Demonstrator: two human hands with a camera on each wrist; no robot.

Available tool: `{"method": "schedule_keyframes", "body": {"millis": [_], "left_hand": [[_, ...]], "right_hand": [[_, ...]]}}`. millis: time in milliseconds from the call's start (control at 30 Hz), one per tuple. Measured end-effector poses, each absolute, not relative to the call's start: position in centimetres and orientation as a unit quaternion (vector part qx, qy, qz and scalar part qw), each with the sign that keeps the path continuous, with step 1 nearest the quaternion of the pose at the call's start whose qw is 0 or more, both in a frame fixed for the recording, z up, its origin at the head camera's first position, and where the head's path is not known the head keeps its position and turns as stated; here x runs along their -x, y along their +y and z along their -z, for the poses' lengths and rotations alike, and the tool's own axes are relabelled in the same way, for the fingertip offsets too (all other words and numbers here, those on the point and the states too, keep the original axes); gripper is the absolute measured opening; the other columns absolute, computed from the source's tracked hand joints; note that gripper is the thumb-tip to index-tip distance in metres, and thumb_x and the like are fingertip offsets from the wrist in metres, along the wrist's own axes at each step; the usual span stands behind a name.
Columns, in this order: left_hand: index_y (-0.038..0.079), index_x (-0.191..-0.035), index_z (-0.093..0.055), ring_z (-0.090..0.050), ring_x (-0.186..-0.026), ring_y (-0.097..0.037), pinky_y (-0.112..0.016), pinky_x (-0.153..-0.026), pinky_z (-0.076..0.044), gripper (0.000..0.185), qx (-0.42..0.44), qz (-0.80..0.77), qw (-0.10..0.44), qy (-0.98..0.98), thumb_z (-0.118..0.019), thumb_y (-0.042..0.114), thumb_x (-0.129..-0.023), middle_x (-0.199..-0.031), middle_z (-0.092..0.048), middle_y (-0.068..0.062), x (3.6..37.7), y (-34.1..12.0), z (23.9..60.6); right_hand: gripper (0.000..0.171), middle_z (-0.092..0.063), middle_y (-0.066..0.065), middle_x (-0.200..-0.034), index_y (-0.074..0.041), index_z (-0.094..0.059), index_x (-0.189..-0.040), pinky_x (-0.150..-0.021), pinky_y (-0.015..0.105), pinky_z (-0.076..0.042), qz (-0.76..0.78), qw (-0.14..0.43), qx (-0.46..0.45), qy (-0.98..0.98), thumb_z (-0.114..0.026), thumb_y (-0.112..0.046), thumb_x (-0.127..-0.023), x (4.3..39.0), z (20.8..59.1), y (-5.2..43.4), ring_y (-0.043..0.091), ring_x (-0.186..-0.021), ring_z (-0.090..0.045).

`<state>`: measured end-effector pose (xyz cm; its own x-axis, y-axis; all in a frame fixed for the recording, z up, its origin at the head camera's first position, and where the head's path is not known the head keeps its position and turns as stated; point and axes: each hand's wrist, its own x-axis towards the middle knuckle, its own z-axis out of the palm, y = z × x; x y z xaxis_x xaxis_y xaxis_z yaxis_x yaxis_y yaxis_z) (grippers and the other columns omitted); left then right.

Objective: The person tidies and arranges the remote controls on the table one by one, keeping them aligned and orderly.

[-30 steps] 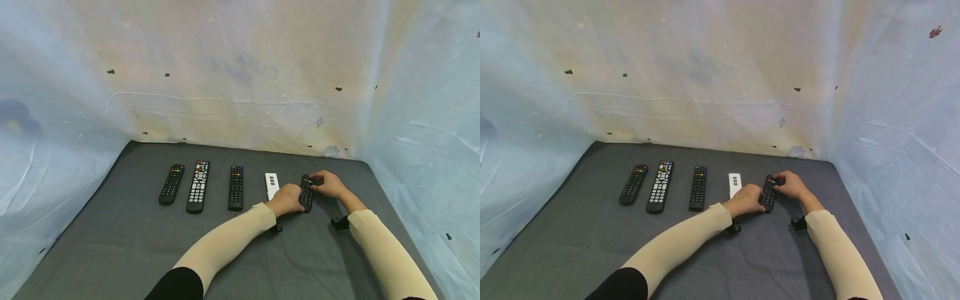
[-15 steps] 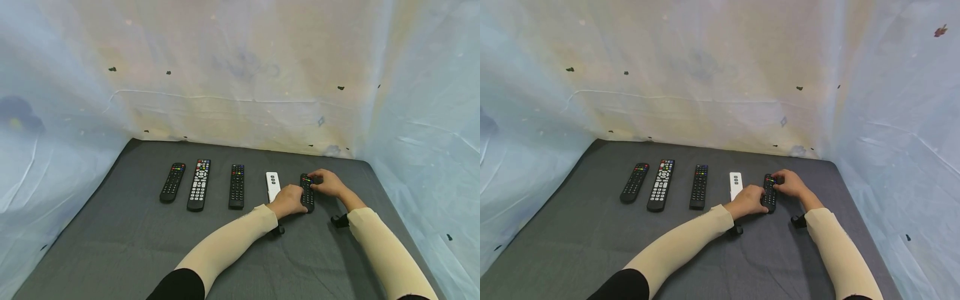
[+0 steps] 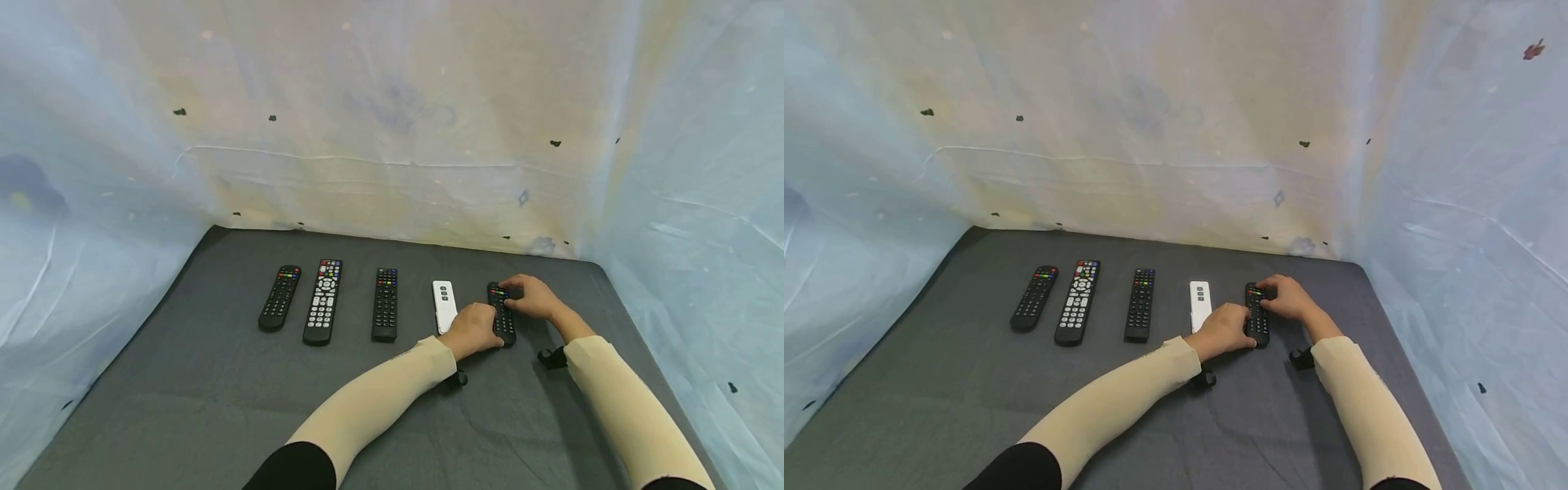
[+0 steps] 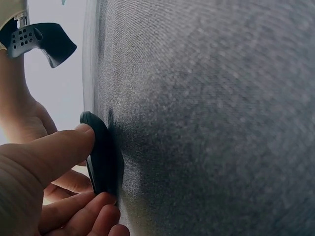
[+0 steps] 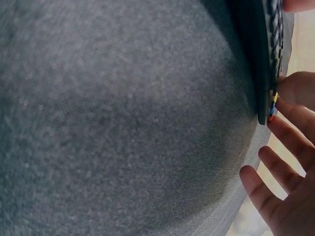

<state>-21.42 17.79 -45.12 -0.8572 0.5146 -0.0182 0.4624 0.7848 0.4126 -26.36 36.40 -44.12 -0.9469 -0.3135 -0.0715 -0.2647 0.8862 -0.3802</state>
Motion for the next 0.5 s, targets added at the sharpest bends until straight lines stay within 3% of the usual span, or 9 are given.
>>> {"method": "schedule_keyframes", "body": {"millis": [267,500], "left_hand": [[0.016,-0.101,-0.07,-0.063,-0.078,-0.008,-0.023,-0.07,-0.051,0.041,-0.265,-0.199,0.058,0.942,-0.083,0.043,-0.073,-0.091,-0.07,0.004,21.4,17.8,45.1],[0.019,-0.114,-0.068,-0.062,-0.091,-0.008,-0.023,-0.078,-0.051,0.046,-0.268,-0.216,0.076,0.936,-0.08,0.043,-0.077,-0.104,-0.068,0.004,21.6,16.8,44.3]], "right_hand": [[0.041,-0.055,0.027,-0.13,0.002,-0.06,-0.127,-0.101,0.061,-0.038,0.182,0.071,0.145,0.97,-0.064,-0.011,-0.088,26.2,44.2,36.4,0.046,-0.122,-0.049],[0.043,-0.054,0.027,-0.132,0.002,-0.057,-0.129,-0.101,0.062,-0.037,0.193,0.065,0.147,0.968,-0.062,-0.012,-0.089,26.2,43.9,36.0,0.047,-0.124,-0.048]]}}
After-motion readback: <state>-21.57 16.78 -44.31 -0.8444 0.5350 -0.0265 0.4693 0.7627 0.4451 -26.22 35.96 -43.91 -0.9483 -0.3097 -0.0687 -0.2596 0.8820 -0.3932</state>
